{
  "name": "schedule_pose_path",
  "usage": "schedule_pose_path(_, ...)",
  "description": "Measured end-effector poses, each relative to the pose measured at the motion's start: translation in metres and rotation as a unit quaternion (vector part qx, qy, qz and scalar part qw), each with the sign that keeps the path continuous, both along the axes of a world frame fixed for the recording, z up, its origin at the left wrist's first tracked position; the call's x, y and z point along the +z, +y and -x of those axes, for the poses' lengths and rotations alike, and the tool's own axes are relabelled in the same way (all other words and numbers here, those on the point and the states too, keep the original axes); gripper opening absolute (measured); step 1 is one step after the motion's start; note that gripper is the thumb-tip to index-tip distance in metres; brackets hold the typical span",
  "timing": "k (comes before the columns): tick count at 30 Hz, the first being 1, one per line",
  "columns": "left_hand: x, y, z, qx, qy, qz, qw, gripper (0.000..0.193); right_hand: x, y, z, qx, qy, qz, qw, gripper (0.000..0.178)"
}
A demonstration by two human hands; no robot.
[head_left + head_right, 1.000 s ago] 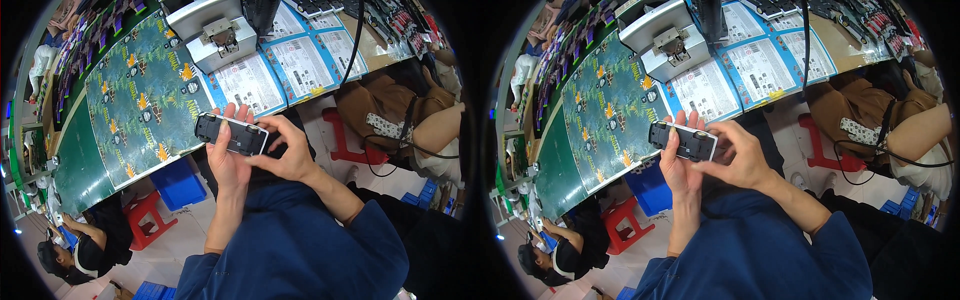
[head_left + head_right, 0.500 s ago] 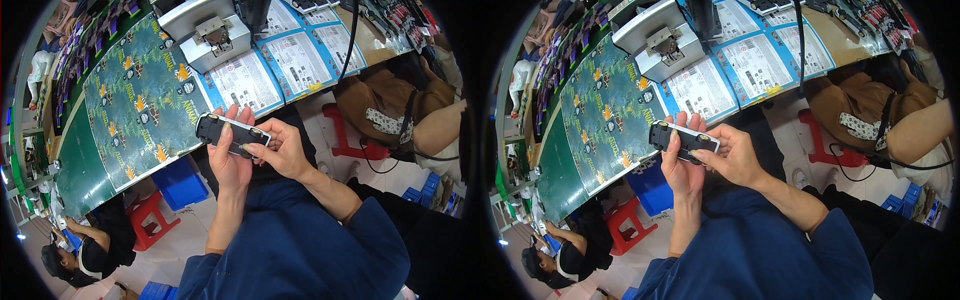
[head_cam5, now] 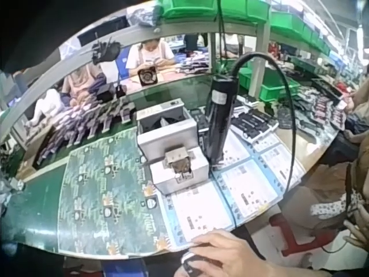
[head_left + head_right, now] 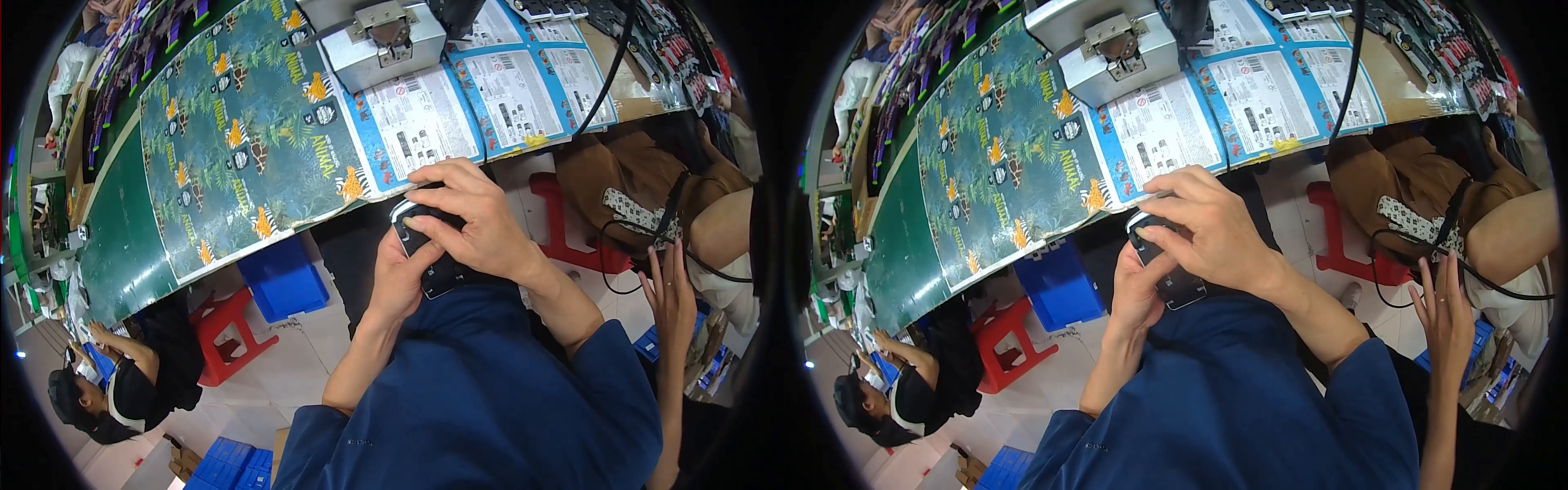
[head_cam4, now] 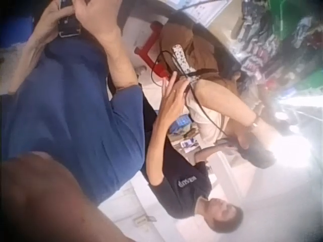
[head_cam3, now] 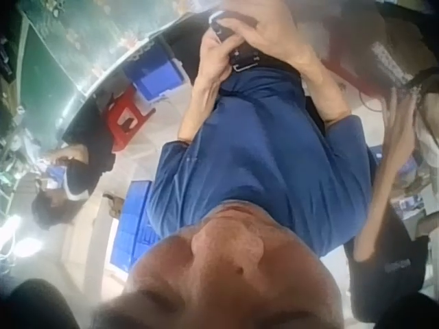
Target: Assembling small electronic device components using an electric screwdriver.
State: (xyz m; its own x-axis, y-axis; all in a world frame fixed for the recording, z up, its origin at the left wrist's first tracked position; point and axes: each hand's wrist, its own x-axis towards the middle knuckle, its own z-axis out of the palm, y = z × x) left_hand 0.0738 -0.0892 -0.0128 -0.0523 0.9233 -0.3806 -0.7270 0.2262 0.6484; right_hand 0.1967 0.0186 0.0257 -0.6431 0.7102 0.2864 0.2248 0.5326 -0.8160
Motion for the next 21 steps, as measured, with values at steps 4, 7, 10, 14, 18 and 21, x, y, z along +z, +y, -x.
schedule_pose_path(4, 0.002, -0.003, -0.005, -0.011, -0.012, 0.032, 0.999, 0.034, -0.012, -0.002, -0.005, -0.005, 0.045, 0.063, 0.997, 0.014)
schedule_pose_path(7, 0.000, -0.007, -0.002, -0.077, -0.044, -0.004, 0.996, 0.039, -0.019, 0.002, -0.010, 0.021, 0.061, 0.136, 0.989, 0.008)
schedule_pose_path(10, -0.008, -0.012, 0.000, -0.085, -0.082, -0.022, 0.993, 0.049, -0.019, 0.004, -0.015, 0.048, 0.084, 0.184, 0.978, 0.005)
schedule_pose_path(14, -0.011, -0.017, 0.001, -0.044, -0.053, -0.016, 0.997, 0.059, -0.016, 0.004, -0.026, 0.048, 0.187, 0.308, 0.931, 0.003)
schedule_pose_path(18, -0.008, -0.015, 0.004, -0.061, -0.057, -0.020, 0.996, 0.051, -0.013, 0.009, -0.054, 0.000, 0.272, 0.455, 0.848, 0.005)
schedule_pose_path(21, -0.012, -0.016, 0.003, -0.056, -0.066, -0.001, 0.996, 0.051, -0.014, 0.009, -0.067, -0.001, 0.274, 0.480, 0.834, 0.007)
